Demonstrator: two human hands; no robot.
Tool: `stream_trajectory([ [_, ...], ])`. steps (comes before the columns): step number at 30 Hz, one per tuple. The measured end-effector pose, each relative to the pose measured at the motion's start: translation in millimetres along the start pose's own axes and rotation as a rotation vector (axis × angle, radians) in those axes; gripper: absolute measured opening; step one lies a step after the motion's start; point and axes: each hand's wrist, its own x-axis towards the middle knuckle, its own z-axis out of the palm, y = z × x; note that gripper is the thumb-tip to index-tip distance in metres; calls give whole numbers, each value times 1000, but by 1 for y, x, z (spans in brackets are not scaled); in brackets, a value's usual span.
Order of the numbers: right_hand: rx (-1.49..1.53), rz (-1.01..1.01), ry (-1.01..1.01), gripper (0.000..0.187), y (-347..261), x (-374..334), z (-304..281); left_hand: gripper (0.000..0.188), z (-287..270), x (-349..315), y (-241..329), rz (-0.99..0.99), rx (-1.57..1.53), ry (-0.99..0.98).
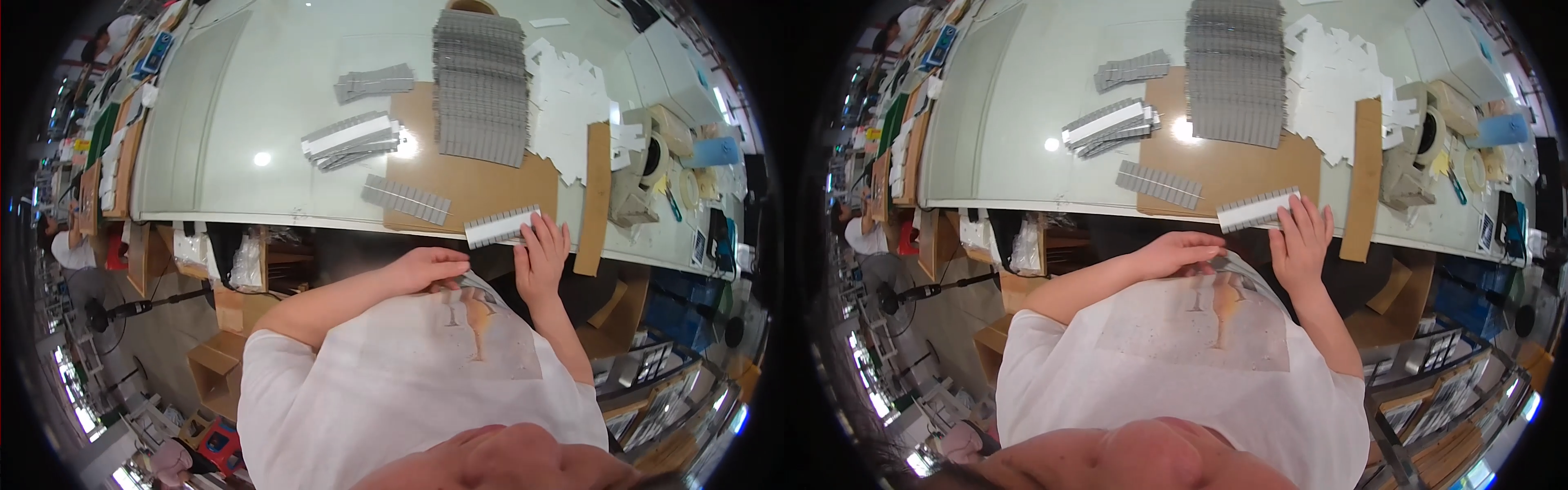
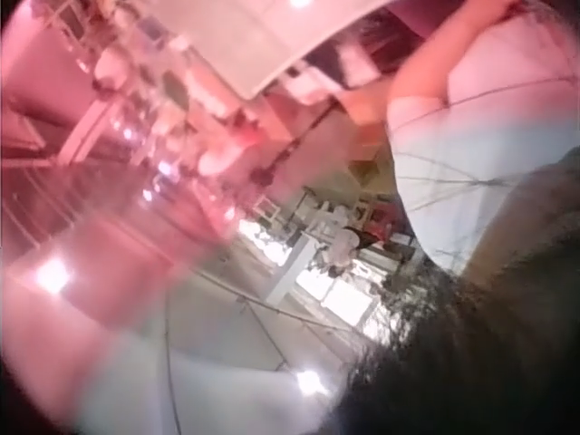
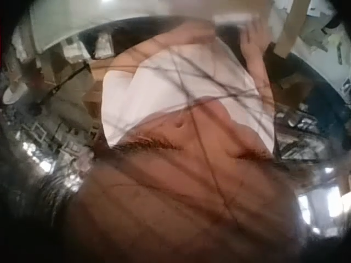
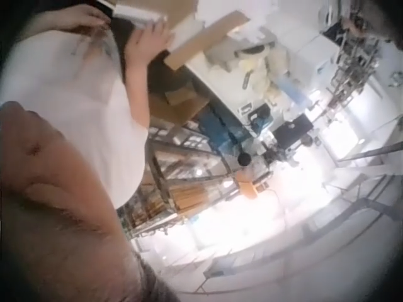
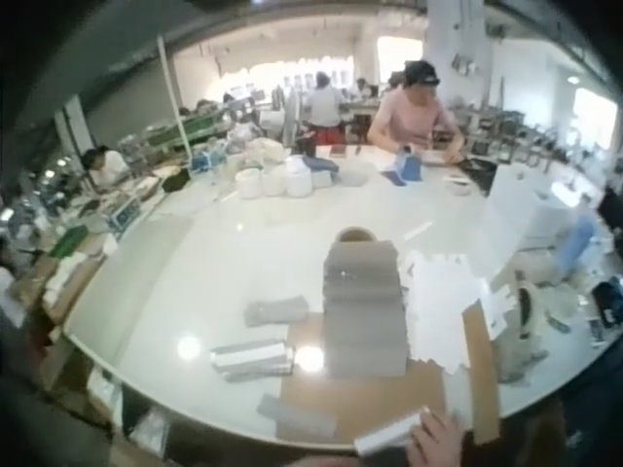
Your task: The person aligns and sticks metallic laminations onto a tape strip by hand to produce a transformer core.
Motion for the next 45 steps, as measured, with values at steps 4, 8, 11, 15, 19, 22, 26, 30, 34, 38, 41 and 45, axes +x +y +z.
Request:
stream_trajectory([
  [4,109,-62,-7,32,-4,-8,-3,40,7,12,-4,-10,-225,-8],
  [8,197,-69,44,30,-5,-11,-3,31,-2,-12,4,116,-36,103],
  [11,205,-10,105,27,-9,-7,-1,26,-28,-57,43,260,172,323],
  [15,262,-43,82,26,-23,4,7,27,-104,-93,96,467,178,714],
  [19,275,-146,19,33,-43,23,17,38,-156,-101,132,305,290,810],
  [22,205,-228,-154,46,-61,40,15,37,-156,-93,141,-41,1210,1193],
  [26,102,-301,-289,56,-69,50,19,34,-120,-81,101,566,1069,1176],
  [30,98,-291,-250,56,-57,46,12,38,-84,-51,49,1129,1467,803],
  [34,54,-142,-157,52,-29,42,-5,58,-62,-36,33,1147,1509,642],
  [38,-88,135,-49,54,17,50,-16,64,-49,-25,30,1120,1591,647],
  [41,-336,245,29,61,44,53,-9,65,-41,-16,29,1113,1589,650],
  [45,-416,278,-100,66,40,60,-3,64,-30,-7,26,1109,1555,682],
])
